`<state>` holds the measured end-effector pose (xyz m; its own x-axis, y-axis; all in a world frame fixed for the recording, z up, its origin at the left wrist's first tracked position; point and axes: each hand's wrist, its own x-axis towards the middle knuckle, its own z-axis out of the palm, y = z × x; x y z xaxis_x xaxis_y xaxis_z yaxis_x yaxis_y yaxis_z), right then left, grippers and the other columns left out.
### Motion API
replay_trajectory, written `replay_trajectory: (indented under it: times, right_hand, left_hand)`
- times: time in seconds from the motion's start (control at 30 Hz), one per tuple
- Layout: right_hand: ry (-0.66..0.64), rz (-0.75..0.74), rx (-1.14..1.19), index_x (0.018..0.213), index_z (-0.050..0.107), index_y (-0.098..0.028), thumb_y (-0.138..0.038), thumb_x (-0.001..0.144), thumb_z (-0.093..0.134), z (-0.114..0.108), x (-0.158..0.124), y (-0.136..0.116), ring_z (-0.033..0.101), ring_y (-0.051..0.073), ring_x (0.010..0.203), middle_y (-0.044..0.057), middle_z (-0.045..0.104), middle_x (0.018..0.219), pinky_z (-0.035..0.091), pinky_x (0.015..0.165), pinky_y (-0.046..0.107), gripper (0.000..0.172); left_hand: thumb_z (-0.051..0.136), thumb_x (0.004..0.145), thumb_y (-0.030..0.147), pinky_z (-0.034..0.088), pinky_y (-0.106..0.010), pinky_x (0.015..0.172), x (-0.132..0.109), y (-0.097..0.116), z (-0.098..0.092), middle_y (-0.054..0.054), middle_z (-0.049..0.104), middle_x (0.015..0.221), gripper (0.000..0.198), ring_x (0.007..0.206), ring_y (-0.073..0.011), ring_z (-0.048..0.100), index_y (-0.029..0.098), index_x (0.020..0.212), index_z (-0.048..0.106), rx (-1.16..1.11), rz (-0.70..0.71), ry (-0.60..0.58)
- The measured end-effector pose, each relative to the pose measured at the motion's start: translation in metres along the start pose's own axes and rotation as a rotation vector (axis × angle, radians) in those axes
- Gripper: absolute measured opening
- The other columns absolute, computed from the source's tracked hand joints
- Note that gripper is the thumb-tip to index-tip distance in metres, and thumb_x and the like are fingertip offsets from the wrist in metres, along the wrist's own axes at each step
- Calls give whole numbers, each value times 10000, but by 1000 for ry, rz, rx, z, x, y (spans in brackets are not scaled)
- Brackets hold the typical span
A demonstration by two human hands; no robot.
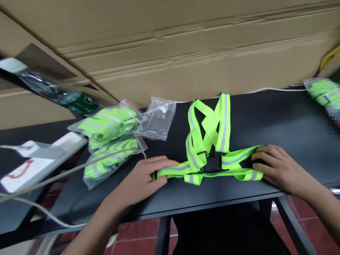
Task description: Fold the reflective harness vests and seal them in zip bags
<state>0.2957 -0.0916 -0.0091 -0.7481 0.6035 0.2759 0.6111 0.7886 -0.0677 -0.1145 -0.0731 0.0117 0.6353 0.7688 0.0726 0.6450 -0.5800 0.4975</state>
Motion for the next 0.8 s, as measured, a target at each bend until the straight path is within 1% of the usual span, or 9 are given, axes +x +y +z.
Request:
replay_trajectory:
  times: [0.07, 0.13, 0.23, 0.33, 0.43, 0.5, 0.63, 0.73, 0.8]
  right_hand:
    - [14, 16, -66, 913, 677, -209, -207, 987, 515, -3, -5, 5, 579, 292, 1137, 117, 690, 1155, 429, 981, 489, 178]
    - [38, 48, -160, 867, 669, -216, -236, 988, 526, -7, -12, 10, 552, 325, 1205, 130, 650, 1281, 403, 1001, 526, 188]
    - [79, 30, -301, 935, 680, -229, -208, 970, 559, -12, -22, 16, 566, 315, 1206, 123, 601, 1385, 413, 986, 500, 128]
    - [131, 41, -416, 941, 686, -212, -180, 931, 619, -12, -28, 19, 622, 296, 1107, 135, 636, 1337, 440, 921, 453, 76]
    - [152, 136, -478, 845, 673, -194, -166, 896, 657, -9, -31, 18, 659, 279, 996, 125, 704, 1210, 445, 823, 410, 61]
    - [126, 163, -449, 856, 674, -191, -188, 899, 657, -8, -31, 17, 665, 285, 989, 122, 712, 1205, 450, 795, 410, 47]
    - [67, 113, -240, 883, 670, -173, -326, 889, 698, -13, -31, 16, 644, 347, 1107, 197, 599, 1394, 508, 822, 458, 155]
    - [105, 106, -102, 844, 669, -186, -374, 818, 768, -20, -30, 15, 630, 410, 1139, 219, 545, 1446, 528, 815, 511, 215]
    - [158, 125, -43, 814, 661, -196, -363, 818, 760, -22, -28, 16, 629, 429, 1138, 208, 543, 1451, 531, 820, 547, 194]
  left_hand:
    - [450, 890, 177, 502, -235, 701, -1, -9, -4, -9, 732, 958, 348, 790, -147, 677, 240, 1101, 719, -101, -107, -23]
    - [448, 933, 249, 503, -249, 705, -1, -18, -6, -12, 739, 973, 320, 808, -163, 679, 243, 1082, 731, -163, -172, -36]
    - [447, 948, 292, 505, -270, 747, -1, -26, -2, -26, 736, 1009, 319, 872, -189, 678, 232, 1109, 716, -201, -219, -15]
    - [423, 956, 275, 501, -282, 756, 0, -29, 5, -31, 714, 993, 311, 873, -190, 664, 219, 1108, 689, -207, -217, 71]
    - [425, 960, 252, 505, -303, 793, -1, -31, 11, -42, 675, 1014, 257, 905, -196, 649, 221, 1065, 657, -202, -176, 204]
    - [433, 960, 229, 510, -319, 844, -3, -30, 14, -51, 650, 1071, 232, 967, -203, 639, 232, 1087, 627, -193, -168, 238]
    - [474, 973, 237, 494, -347, 947, -8, -22, 18, -67, 599, 1183, 258, 1095, -215, 608, 250, 1211, 573, -118, -171, 160]
    - [539, 966, 305, 470, -402, 1003, -10, -15, 22, -101, 564, 1269, 368, 1186, -256, 572, 234, 1325, 501, 12, -184, 152]
    - [548, 969, 337, 483, -411, 974, -8, -13, 26, -101, 578, 1262, 401, 1164, -264, 590, 233, 1349, 477, 74, -197, 141]
